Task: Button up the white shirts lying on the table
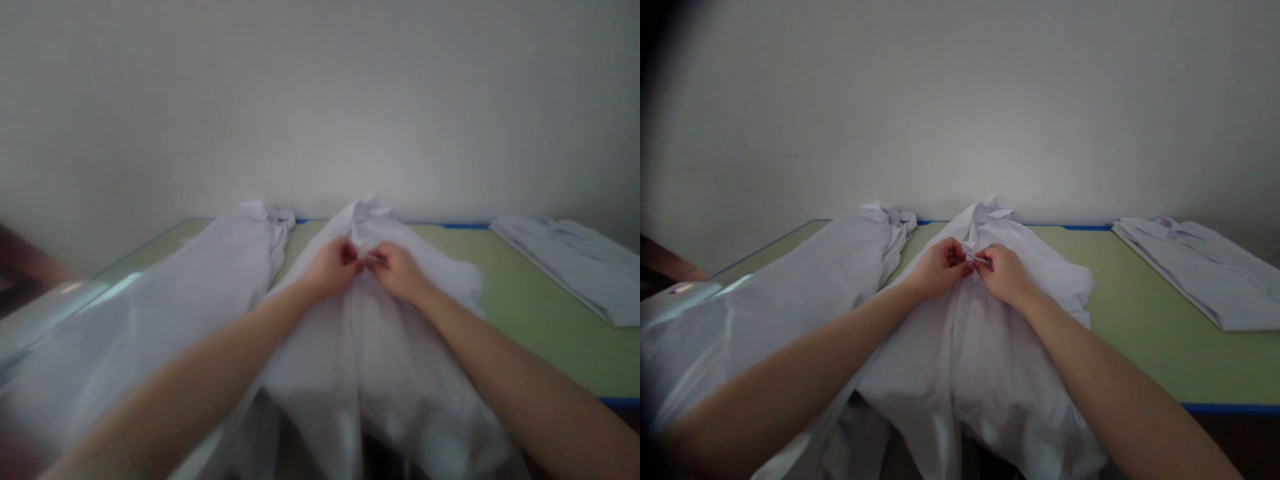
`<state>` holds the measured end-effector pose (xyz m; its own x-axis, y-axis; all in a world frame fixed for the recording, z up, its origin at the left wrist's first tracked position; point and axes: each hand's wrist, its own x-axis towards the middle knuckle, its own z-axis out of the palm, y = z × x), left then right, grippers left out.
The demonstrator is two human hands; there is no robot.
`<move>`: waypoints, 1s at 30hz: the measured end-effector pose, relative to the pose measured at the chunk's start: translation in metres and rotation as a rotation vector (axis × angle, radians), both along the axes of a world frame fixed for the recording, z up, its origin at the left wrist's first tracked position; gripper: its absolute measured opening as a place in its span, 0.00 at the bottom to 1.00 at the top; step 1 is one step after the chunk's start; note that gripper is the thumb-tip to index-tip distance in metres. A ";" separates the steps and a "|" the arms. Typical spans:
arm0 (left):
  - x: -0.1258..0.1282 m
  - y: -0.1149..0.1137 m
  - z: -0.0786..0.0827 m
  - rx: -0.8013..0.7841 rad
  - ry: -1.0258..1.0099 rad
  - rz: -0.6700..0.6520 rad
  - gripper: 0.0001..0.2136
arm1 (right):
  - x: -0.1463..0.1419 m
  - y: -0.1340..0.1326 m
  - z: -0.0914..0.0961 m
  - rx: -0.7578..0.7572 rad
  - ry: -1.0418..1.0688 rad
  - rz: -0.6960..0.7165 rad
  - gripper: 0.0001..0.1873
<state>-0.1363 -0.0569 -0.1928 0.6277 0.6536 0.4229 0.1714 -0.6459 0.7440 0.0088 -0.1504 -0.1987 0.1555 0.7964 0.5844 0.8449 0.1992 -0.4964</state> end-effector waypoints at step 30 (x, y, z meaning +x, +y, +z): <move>-0.005 -0.016 0.009 0.276 0.065 0.054 0.09 | -0.010 -0.009 0.008 -0.006 0.047 -0.062 0.08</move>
<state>-0.1410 -0.0728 -0.1839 0.6267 0.5526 0.5495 0.2530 -0.8112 0.5272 -0.0013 -0.1597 -0.1906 0.2318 0.7878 0.5706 0.8315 0.1439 -0.5365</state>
